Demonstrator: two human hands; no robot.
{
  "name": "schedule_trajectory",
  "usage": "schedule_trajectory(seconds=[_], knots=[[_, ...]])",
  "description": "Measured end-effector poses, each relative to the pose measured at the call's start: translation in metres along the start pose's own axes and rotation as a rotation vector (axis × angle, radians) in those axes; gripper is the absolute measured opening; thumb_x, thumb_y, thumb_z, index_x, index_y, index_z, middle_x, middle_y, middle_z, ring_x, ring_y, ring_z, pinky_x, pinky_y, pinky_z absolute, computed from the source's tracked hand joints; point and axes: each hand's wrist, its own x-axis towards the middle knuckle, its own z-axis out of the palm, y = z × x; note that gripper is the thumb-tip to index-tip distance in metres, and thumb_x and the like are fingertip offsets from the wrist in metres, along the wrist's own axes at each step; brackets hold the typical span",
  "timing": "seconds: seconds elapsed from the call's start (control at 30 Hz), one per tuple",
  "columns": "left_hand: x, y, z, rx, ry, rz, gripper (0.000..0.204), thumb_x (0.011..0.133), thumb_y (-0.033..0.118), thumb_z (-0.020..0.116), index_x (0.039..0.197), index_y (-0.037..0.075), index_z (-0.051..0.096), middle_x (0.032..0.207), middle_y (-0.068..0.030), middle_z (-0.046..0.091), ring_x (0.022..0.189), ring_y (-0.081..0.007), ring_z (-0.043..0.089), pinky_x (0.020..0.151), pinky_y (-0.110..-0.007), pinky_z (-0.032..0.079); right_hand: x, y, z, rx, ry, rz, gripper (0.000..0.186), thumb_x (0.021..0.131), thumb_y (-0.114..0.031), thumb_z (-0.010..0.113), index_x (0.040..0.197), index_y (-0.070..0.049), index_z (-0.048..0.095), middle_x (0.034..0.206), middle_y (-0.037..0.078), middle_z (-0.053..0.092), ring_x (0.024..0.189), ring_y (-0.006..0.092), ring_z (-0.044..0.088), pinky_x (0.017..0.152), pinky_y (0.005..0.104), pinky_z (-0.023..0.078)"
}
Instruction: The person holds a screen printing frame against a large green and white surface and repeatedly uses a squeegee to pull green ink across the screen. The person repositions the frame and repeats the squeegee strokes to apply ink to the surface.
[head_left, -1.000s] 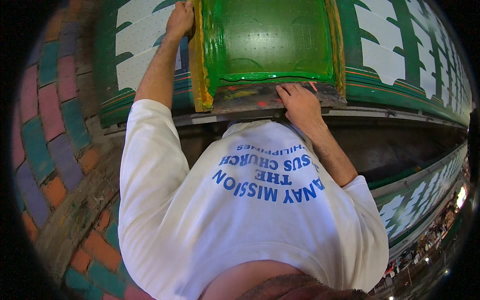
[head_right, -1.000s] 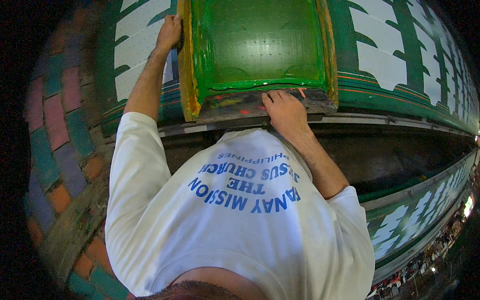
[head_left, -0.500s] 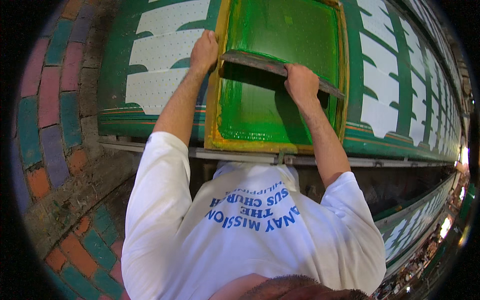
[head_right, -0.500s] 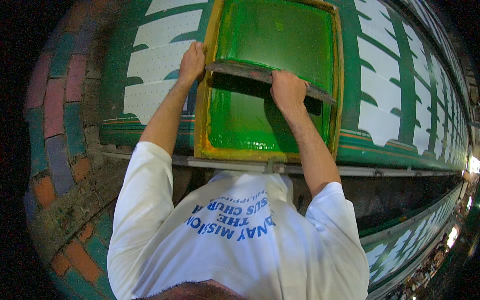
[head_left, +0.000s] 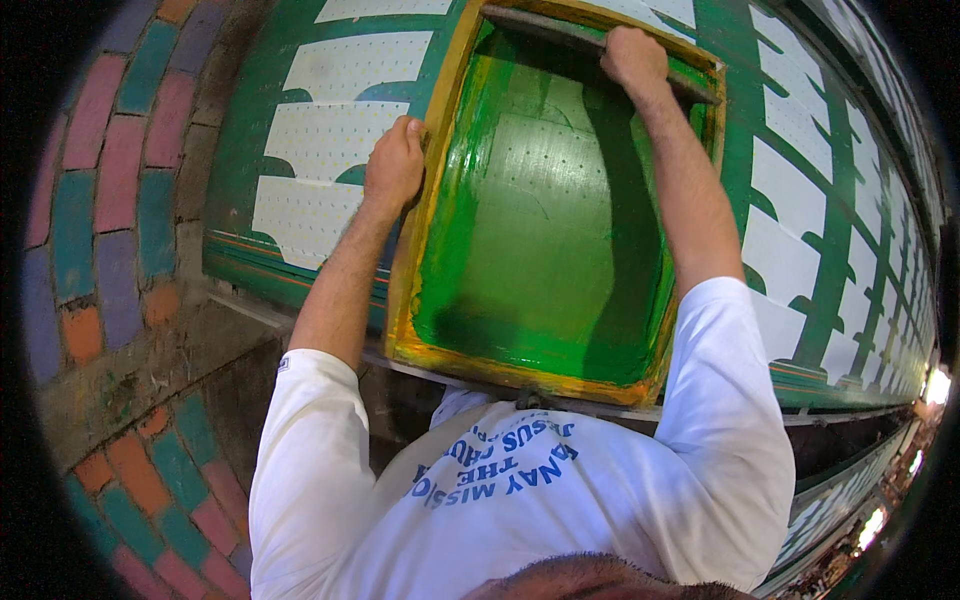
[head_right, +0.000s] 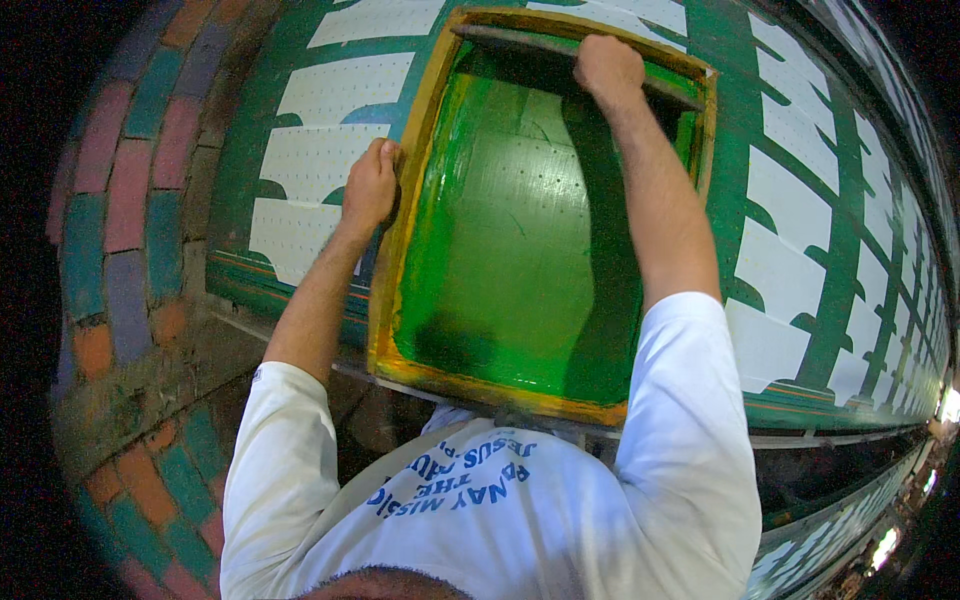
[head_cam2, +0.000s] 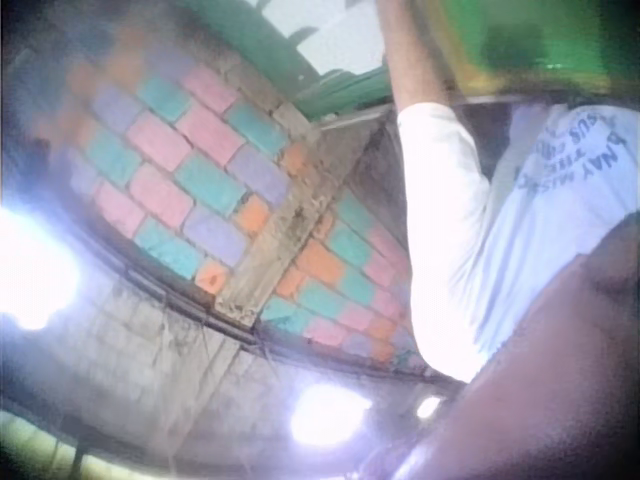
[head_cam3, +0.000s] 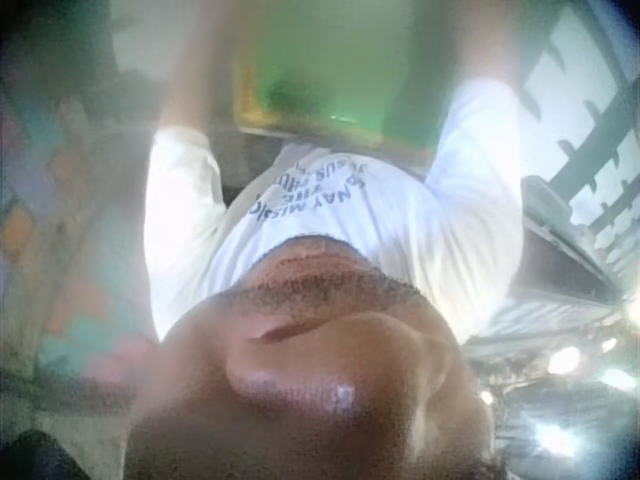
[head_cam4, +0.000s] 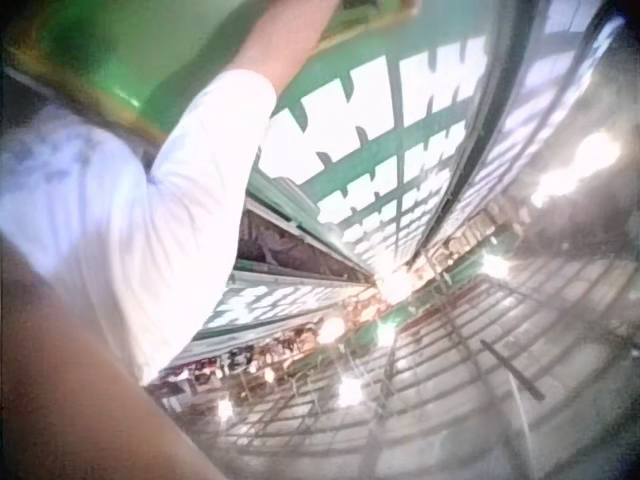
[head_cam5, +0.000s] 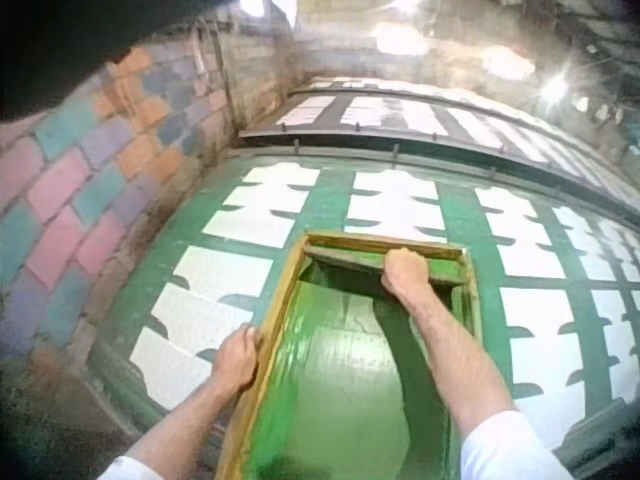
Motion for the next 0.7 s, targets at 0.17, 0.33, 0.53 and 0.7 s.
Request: schedule_trajectory(seconds=[0.17,0.33,0.53,0.7], knots=[[-0.003,0.002,-0.002,0.039,0.029,0.058,0.038,0.111,0.034,0.038,0.116,0.004,0.062,0.107,-0.0256,0.069,0.103,-0.0473,0.065,0.087,-0.056,0.051,0.038,0.025,-0.018,-0.010,-0.060,-0.126,0.025,0.084,-0.019,0.073,0.104,-0.005,0.078,0.104,0.021,0.076,0.098,0.0396,0.075,0.084,0.0512,0.061],[-0.003,0.005,-0.003,0.039,0.019,0.056,0.038,0.111,0.034,0.037,0.115,0.005,0.062,0.108,-0.0253,0.069,0.104,-0.0472,0.064,0.088,-0.055,0.051,0.060,0.035,-0.027,0.024,-0.065,-0.030,0.031,0.074,-0.023,0.072,0.096,-0.003,0.079,0.100,0.025,0.075,0.098,0.0410,0.073,0.086,0.0501,0.060],[-0.004,0.003,-0.001,0.057,0.029,0.024,0.040,0.111,0.035,0.037,0.115,0.004,0.062,0.107,-0.0260,0.069,0.104,-0.0485,0.064,0.088,-0.056,0.050,0.072,0.031,-0.019,-0.020,-0.106,-0.103,0.033,0.073,-0.024,0.072,0.096,-0.001,0.078,0.103,0.025,0.075,0.097,0.0404,0.074,0.084,0.0491,0.060],[0.001,-0.003,0.001,0.037,0.043,0.087,0.040,0.111,0.036,0.037,0.116,0.005,0.063,0.106,-0.0274,0.070,0.104,-0.0489,0.064,0.089,-0.057,0.050,0.024,0.019,-0.023,-0.003,-0.305,-0.123,0.031,0.073,-0.022,0.071,0.092,0.001,0.078,0.097,0.026,0.075,0.091,0.0413,0.075,0.078,0.0490,0.061]])
